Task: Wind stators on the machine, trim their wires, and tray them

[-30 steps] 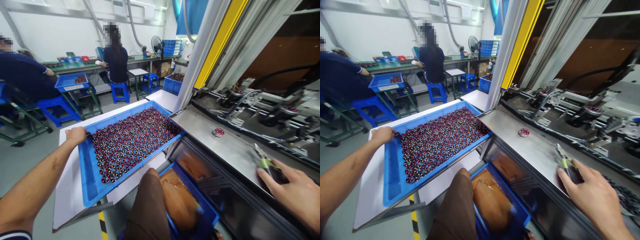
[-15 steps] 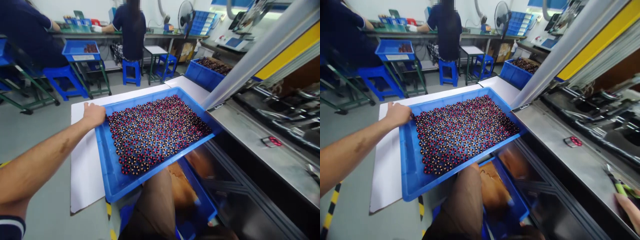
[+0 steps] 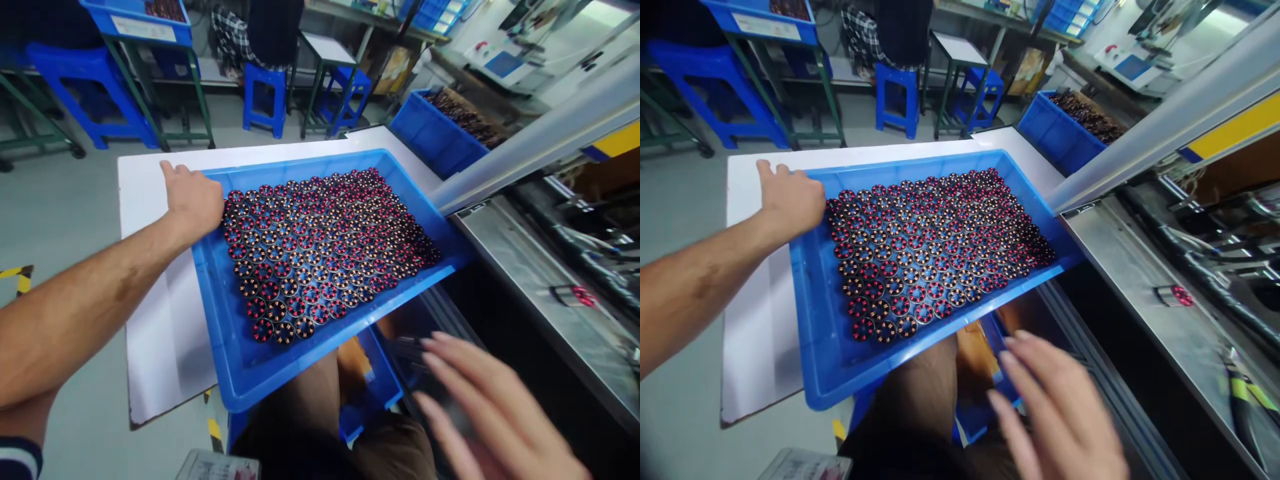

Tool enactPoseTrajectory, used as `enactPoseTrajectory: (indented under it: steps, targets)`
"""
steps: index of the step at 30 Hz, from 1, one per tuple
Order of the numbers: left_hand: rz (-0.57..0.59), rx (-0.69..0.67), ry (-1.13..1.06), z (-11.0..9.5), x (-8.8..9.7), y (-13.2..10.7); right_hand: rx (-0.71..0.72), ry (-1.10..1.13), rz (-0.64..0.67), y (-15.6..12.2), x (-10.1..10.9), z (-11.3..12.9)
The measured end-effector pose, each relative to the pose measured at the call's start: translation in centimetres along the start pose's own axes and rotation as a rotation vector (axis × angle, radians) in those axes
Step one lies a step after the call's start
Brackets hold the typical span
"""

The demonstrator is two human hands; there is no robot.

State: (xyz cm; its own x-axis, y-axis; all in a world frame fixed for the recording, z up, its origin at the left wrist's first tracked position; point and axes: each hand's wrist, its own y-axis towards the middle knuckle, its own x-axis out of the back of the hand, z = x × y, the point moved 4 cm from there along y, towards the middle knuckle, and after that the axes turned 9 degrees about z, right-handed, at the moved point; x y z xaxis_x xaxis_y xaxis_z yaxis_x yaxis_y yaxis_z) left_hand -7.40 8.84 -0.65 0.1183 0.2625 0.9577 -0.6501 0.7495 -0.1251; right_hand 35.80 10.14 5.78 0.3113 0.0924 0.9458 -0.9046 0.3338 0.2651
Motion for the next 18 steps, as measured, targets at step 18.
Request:
enactPoseTrajectory:
  steps: [18]
  targets:
    - [-0.013, -0.023, -0.062, 0.3, 0.2, -0.5, 0.216, 0.273, 0.179, 6.4, -9.9, 6.0]
